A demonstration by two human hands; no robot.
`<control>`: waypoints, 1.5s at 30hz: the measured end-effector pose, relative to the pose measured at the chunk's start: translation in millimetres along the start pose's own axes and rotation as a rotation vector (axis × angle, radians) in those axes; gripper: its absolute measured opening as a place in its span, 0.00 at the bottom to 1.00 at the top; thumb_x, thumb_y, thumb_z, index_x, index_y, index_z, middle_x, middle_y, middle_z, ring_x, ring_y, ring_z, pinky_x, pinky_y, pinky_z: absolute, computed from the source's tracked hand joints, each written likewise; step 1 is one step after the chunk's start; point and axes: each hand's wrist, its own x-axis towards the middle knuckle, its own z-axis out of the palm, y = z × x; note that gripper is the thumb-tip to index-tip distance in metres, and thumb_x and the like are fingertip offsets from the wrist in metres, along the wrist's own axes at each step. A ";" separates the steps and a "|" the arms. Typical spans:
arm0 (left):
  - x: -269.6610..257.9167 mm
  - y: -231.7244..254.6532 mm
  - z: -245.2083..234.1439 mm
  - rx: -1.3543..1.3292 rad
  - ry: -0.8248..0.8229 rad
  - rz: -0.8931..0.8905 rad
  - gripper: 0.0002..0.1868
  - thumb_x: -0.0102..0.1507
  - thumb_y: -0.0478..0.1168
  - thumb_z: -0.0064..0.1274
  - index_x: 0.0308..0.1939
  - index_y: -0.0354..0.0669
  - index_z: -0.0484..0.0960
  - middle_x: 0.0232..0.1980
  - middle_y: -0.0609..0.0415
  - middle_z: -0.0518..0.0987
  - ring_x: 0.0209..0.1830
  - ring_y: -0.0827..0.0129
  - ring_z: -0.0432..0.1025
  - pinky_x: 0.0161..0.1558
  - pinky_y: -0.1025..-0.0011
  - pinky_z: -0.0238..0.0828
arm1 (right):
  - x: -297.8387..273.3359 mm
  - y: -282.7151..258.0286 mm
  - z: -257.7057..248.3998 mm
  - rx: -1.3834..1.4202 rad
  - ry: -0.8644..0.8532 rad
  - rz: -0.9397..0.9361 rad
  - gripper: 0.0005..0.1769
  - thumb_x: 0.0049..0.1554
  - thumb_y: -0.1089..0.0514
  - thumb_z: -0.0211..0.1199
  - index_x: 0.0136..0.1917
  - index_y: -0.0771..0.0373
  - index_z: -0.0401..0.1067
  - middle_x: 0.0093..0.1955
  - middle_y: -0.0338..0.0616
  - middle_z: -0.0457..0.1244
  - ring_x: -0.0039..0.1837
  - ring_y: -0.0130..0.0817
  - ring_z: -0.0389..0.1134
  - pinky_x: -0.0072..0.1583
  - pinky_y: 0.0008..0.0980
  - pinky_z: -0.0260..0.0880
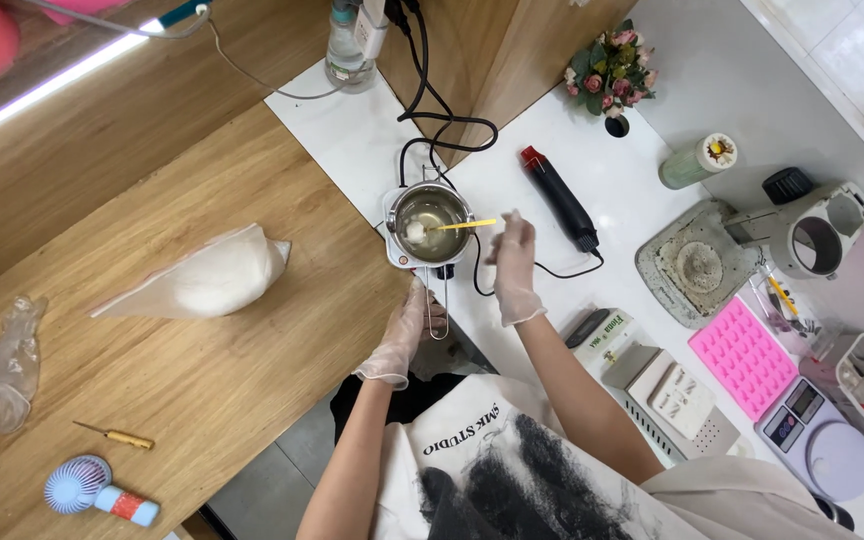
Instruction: Melt wax using a heat gun and prepare a mold for candle making.
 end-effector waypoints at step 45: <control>31.7 -20.0 -39.8 0.113 -0.169 -0.048 0.35 0.67 0.67 0.36 0.58 0.43 0.78 0.46 0.52 0.85 0.44 0.69 0.77 0.48 0.69 0.73 | -21.7 143.8 44.2 0.047 -0.043 0.172 0.19 0.51 0.56 0.76 0.47 0.66 0.68 0.40 0.40 0.64 0.39 0.24 0.63 0.41 0.26 0.67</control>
